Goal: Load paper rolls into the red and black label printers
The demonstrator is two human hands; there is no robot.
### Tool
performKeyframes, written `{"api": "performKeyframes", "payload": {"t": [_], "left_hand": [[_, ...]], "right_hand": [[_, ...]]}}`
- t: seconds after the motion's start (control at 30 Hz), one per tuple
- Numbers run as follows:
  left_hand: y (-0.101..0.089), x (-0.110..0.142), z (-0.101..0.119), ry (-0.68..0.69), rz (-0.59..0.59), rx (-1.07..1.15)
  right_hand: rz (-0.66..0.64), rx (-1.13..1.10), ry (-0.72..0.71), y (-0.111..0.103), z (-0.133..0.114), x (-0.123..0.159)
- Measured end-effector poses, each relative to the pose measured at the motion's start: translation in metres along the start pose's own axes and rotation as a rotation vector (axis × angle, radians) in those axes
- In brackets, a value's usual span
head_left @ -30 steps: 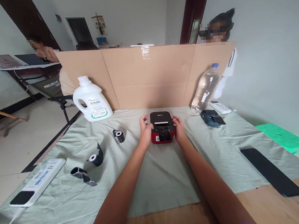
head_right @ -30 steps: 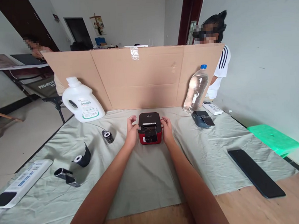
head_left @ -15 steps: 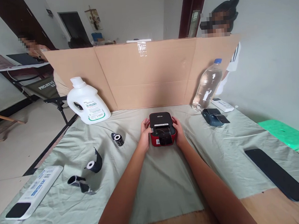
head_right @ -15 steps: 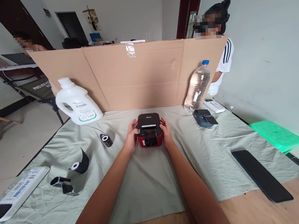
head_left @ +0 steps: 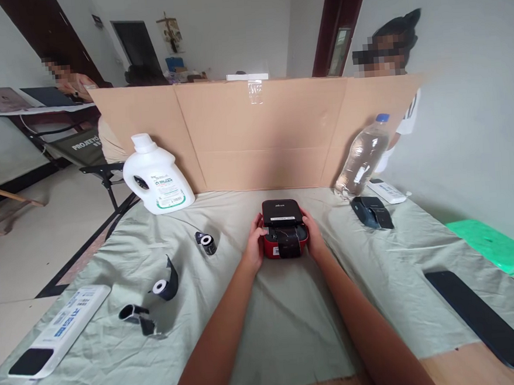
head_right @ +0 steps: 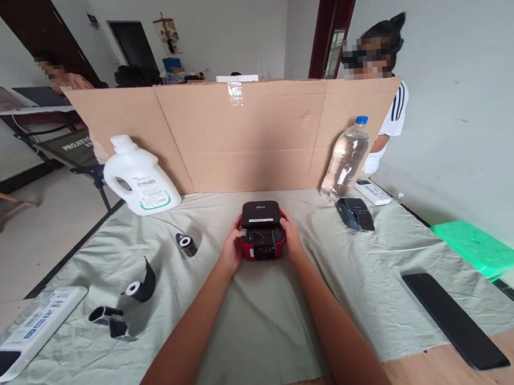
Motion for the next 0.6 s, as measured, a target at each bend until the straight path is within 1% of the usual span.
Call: {"api": "performKeyframes", "payload": {"t": [0.07,0.1,0.17,0.2,0.27,0.33,0.4,0.47,0.53,0.6], "left_hand": [[-0.002,0.003,-0.002,0.018,-0.066,0.01],[-0.003,0.004,-0.002,0.025,-0.082,0.01],[-0.005,0.004,-0.003,0.04,-0.08,0.013],[-0.006,0.003,-0.003,0.045,-0.077,0.016],[-0.005,0.002,-0.003,0.049,-0.084,0.024],[-0.004,0.002,-0.003,0.055,-0.096,0.03],[-0.004,0.002,-0.003,0.06,-0.101,0.031],[-0.005,0.001,-0.003,0.062,-0.101,0.032],[-0.006,0.0,-0.004,0.058,-0.104,0.036],[-0.008,-0.001,-0.005,0.058,-0.106,0.042]], "right_hand": [[0.015,0.055,0.055,-0.004,-0.003,-0.006],[0.024,0.102,0.095,-0.007,-0.005,-0.01],[0.042,0.215,0.159,-0.012,-0.014,-0.017],[0.04,0.282,0.166,-0.014,-0.021,-0.021],[0.017,0.443,0.102,-0.014,-0.039,-0.028],[-0.037,0.626,-0.038,-0.007,-0.061,-0.035],[-0.151,0.806,-0.179,0.005,-0.079,-0.042],[-0.326,0.973,-0.254,0.021,-0.086,-0.05],[-0.52,1.123,-0.237,0.037,-0.085,-0.058],[-0.664,1.222,-0.121,0.05,-0.076,-0.065]]}}
Point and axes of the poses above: each hand's wrist, its own x-axis away from the middle knuckle, its own y-axis out of the palm, z = x × y, the point moved 5 cm from there along -x, towards the middle knuckle, and after that the axes turned 5 degrees about x, right-handed, at the moved point
